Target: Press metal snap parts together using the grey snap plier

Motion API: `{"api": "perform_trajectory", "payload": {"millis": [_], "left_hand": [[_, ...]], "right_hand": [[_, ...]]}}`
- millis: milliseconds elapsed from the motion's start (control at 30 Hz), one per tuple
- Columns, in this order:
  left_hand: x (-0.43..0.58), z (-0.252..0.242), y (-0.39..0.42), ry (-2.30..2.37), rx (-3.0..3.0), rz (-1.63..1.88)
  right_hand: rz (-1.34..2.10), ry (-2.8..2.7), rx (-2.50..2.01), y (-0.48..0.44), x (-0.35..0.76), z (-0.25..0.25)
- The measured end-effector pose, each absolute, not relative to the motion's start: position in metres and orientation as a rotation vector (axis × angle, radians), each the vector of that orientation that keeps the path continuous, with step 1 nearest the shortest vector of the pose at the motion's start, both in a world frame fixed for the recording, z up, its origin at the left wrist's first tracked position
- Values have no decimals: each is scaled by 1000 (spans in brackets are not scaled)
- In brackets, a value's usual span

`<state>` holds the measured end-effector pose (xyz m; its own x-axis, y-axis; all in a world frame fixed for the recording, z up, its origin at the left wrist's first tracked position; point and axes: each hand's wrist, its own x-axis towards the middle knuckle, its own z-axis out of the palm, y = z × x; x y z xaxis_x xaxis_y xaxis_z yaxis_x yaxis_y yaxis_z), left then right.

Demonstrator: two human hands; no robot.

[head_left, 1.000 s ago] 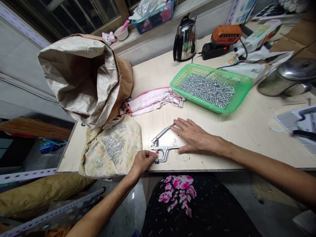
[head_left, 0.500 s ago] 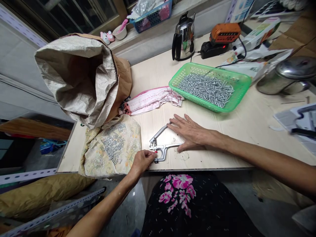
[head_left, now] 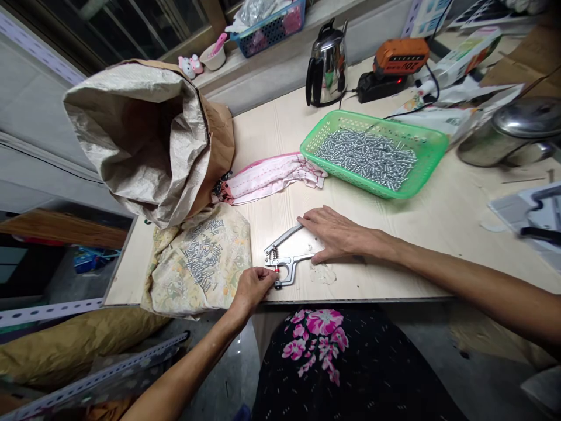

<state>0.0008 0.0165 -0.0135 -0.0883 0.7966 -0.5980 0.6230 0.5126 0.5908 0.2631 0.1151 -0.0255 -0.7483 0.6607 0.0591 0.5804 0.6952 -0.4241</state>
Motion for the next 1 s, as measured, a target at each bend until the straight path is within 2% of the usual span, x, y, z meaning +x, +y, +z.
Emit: {"api": "perform_trajectory", "payload": {"millis": [100,233,400,600,833,1000], "left_hand": [[2,-7,11,1842,1351,154],[22,9,7,1909,1950,253],[58,7,45,1463,2510,205],[64,-7,72,1233,2575,41],[66,-16,61,1364,2542,220],[68,-21,56,1417,2591,271]], "right_hand": [[556,-2667,-1017,109,263,-18],[558,-2684,-1062,101,261,-11],[590,-2688,-1082,94,261,-7],[591,-2689,-1029,88,265,-11],[487,-2672,-1026,85,255,-34],[453,-2690,-1060,91,256,-25]]}}
